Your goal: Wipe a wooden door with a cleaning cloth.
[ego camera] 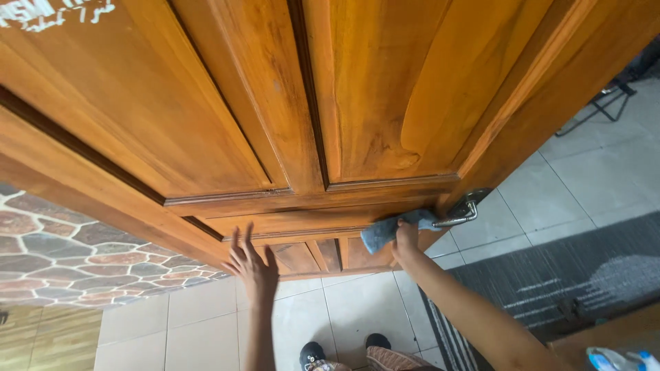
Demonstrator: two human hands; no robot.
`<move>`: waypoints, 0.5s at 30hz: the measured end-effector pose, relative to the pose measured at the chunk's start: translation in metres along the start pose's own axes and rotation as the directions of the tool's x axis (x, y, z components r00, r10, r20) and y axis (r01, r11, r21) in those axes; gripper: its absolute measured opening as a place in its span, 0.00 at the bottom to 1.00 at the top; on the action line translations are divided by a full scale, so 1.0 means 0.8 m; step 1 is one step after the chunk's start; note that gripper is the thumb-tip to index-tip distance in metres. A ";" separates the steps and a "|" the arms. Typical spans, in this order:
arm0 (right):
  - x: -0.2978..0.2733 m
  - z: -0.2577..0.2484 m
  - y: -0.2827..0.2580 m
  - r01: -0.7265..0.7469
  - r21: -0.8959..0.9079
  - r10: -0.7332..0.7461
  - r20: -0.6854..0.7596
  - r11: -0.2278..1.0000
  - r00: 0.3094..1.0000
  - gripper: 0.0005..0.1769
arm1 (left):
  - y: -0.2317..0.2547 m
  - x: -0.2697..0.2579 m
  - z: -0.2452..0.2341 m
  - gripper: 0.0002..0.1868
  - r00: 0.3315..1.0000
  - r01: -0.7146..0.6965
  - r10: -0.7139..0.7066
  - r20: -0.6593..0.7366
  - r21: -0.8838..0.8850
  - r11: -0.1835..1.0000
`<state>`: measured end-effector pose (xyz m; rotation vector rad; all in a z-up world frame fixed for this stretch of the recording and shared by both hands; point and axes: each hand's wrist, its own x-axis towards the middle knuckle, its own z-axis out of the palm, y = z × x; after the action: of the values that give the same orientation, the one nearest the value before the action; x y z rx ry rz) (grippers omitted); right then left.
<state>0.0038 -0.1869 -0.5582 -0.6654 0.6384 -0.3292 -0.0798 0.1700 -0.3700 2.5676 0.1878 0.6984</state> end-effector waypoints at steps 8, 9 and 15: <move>-0.161 0.127 -0.069 -0.311 -0.260 0.393 0.377 0.914 0.839 0.15 | -0.030 -0.122 0.107 0.40 0.624 0.769 -0.279 0.730 -0.510 0.386; -0.176 0.142 -0.072 -0.339 -0.306 0.446 0.419 0.890 0.791 0.15 | -0.011 -0.120 0.093 0.43 0.519 0.840 -0.250 0.817 -0.434 0.327; -0.306 0.246 -0.136 -0.253 -0.620 0.647 0.570 0.743 0.505 0.24 | 0.057 -0.071 -0.005 0.51 0.581 0.801 0.112 0.806 -0.542 -0.254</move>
<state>-0.0654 -0.0598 -0.2586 -0.9725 0.0225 0.6610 -0.1305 0.1174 -0.3702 0.7804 0.1797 -0.3972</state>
